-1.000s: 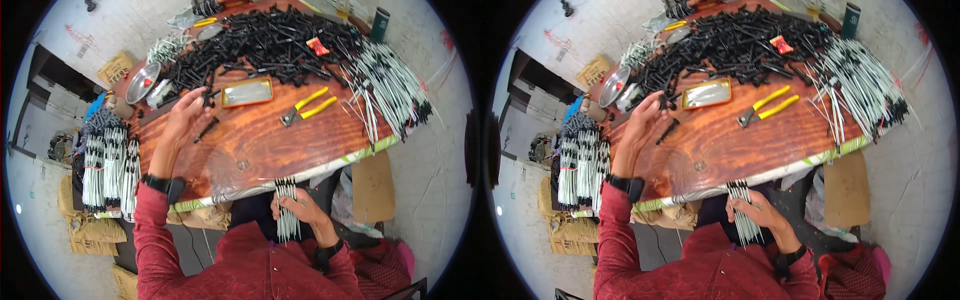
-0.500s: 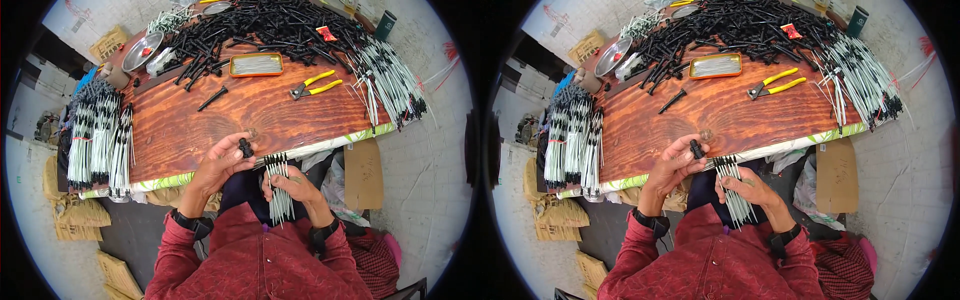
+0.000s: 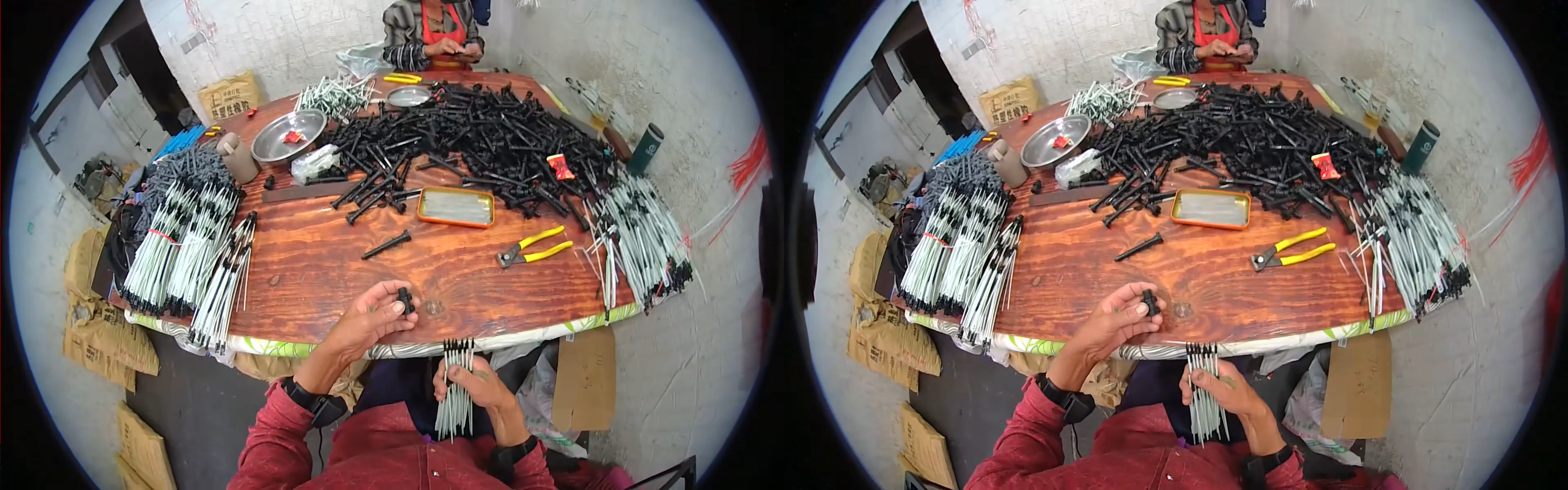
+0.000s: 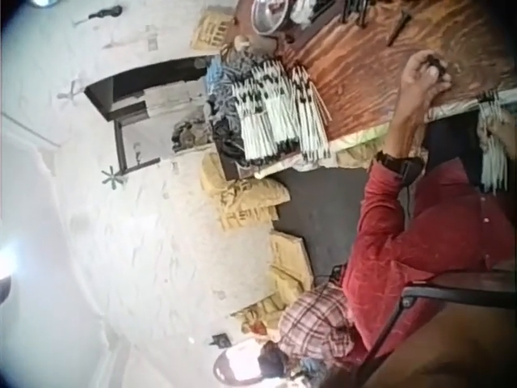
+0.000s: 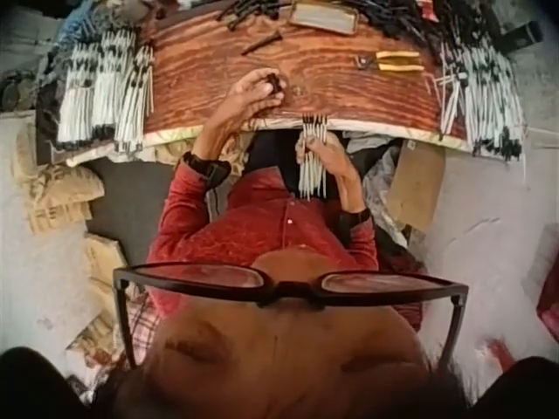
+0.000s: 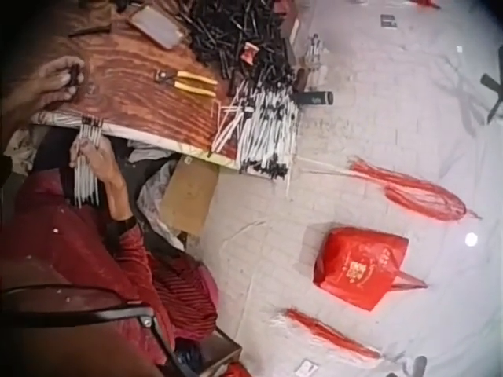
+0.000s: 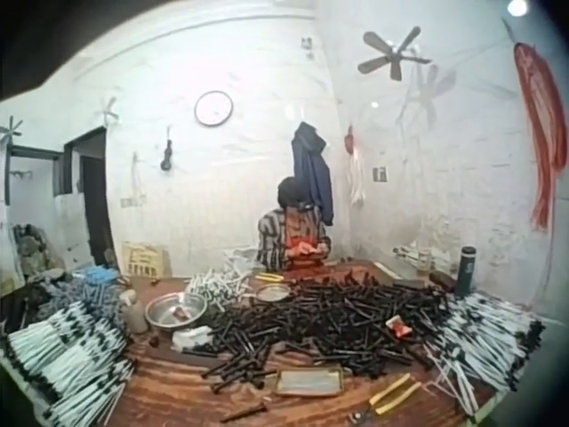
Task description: Assembling electrical wire harnesses by bundling wires and inserting them into connectors.
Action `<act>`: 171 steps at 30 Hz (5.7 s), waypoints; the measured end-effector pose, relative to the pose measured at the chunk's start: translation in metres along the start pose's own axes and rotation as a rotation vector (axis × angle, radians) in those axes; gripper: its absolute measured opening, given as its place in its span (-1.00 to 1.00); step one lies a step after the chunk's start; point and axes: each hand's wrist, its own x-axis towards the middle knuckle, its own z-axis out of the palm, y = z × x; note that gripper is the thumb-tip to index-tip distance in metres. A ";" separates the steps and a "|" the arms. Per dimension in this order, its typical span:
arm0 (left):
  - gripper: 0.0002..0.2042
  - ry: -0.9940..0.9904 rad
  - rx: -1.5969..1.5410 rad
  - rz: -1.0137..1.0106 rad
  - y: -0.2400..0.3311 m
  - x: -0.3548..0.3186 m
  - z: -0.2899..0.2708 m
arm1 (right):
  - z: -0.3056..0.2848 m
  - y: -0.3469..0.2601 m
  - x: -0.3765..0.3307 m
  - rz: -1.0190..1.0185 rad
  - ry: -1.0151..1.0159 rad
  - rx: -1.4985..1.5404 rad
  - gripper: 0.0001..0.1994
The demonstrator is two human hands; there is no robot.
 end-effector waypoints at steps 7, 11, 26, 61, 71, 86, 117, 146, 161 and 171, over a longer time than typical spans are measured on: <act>-0.57 -0.073 -0.014 -0.044 -0.025 -0.019 0.027 | 0.004 -0.015 -0.001 0.033 -0.027 0.009 -0.63; -0.57 -0.086 0.026 -0.037 -0.035 -0.011 0.028 | -0.001 -0.013 -0.002 0.008 -0.067 0.033 -0.65; -0.54 -0.049 0.039 -0.030 -0.042 -0.018 0.037 | 0.002 -0.005 -0.002 -0.013 -0.050 0.079 -0.66; -0.45 -0.077 0.084 0.062 -0.048 -0.022 0.025 | 0.012 -0.011 0.003 0.003 0.054 -0.012 -0.49; -0.48 -0.061 0.022 0.034 -0.050 -0.021 0.028 | 0.005 -0.005 0.006 0.023 0.080 0.016 -0.42; -0.52 -0.110 -0.048 0.043 -0.062 -0.021 0.017 | 0.013 -0.012 0.004 0.048 0.079 -0.026 -0.35; -0.50 -0.057 -0.250 -0.019 -0.054 -0.028 0.036 | 0.012 -0.013 -0.002 -0.031 0.032 0.028 -0.42; -0.53 -0.037 -0.125 0.019 -0.058 -0.029 0.036 | 0.013 -0.014 0.000 0.003 0.006 0.071 -0.45; -0.45 -0.032 -0.080 0.043 -0.062 -0.033 0.034 | 0.011 -0.008 -0.002 -0.024 0.000 0.076 -0.48; -0.38 -0.096 -0.022 0.115 -0.058 -0.034 0.047 | 0.010 -0.010 -0.003 -0.016 -0.005 0.057 -0.47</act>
